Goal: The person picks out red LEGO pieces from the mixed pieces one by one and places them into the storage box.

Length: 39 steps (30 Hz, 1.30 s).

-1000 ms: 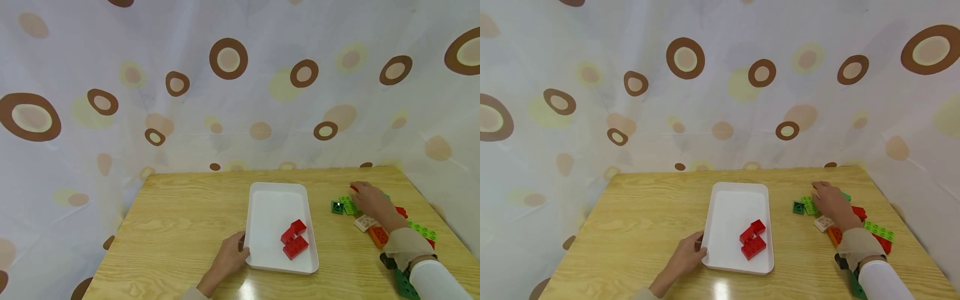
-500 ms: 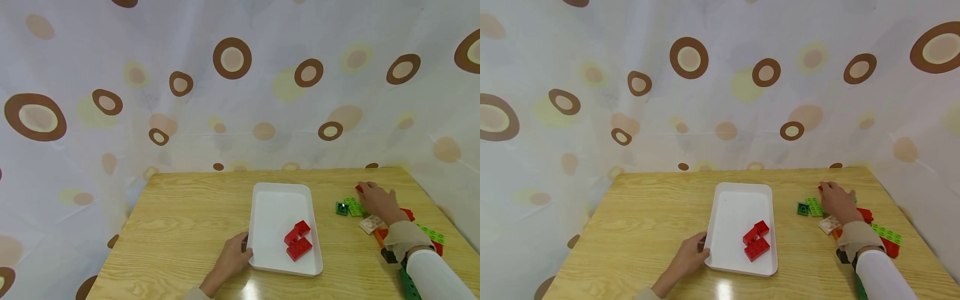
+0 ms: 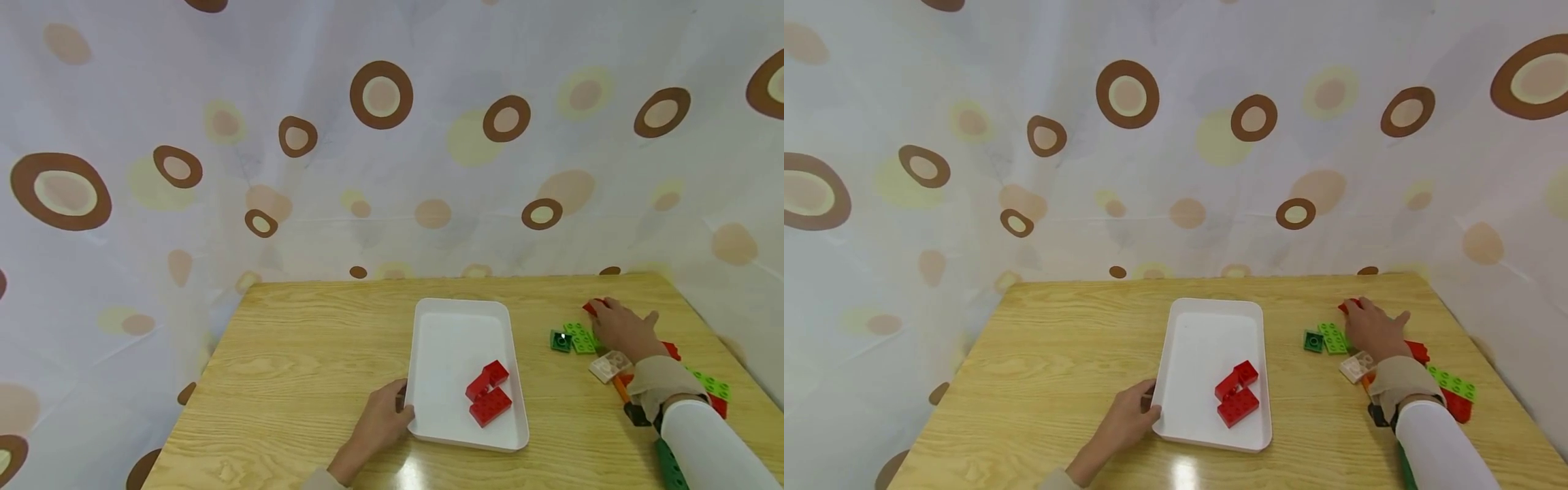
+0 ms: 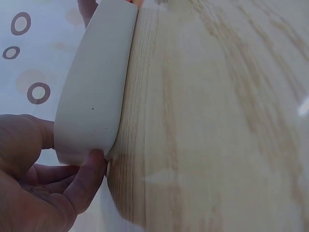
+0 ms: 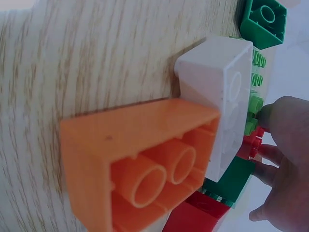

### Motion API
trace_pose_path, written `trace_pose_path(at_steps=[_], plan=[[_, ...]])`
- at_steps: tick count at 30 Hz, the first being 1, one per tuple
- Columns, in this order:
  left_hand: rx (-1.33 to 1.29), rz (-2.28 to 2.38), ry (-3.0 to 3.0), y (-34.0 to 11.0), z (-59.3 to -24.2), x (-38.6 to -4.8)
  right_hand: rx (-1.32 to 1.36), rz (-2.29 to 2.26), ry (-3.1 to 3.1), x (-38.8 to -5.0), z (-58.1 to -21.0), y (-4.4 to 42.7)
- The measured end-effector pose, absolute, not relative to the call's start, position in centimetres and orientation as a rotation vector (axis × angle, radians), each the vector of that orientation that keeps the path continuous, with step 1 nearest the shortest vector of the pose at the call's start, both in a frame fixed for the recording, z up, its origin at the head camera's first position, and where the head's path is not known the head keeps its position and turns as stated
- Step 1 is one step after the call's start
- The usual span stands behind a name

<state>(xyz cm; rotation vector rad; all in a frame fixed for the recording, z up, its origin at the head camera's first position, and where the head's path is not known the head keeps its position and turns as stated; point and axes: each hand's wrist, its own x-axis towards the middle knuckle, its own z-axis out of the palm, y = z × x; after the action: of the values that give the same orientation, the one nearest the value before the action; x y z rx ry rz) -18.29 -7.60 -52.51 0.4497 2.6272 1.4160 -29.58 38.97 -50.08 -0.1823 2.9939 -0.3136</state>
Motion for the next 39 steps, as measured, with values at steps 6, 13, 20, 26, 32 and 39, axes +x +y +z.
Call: trace_pose_path(at_steps=[6,13,20,26,32,39], plan=[[0.445,1.436,2.617,-7.5,-52.4,-18.3,-0.185,-0.327,3.030,-29.8,-50.2,39.2],[0.444,1.432,2.624,-7.6,-52.4,-18.1,-0.169,-0.350,3.052,-30.2,-50.2,38.9],[0.443,1.413,2.635,-7.6,-52.2,-18.0,-0.229,-0.316,3.140,-30.4,-50.7,38.5],[0.459,1.432,2.620,-7.6,-52.1,-18.2,-0.325,-0.385,3.257,-30.3,-51.6,39.0],[0.463,1.441,2.611,-7.5,-52.2,-18.3,-0.386,-0.501,3.249,-30.1,-50.3,38.0],[0.447,1.415,2.628,-7.5,-52.4,-18.2,-0.534,-0.554,3.289,-30.4,-49.0,35.1]])
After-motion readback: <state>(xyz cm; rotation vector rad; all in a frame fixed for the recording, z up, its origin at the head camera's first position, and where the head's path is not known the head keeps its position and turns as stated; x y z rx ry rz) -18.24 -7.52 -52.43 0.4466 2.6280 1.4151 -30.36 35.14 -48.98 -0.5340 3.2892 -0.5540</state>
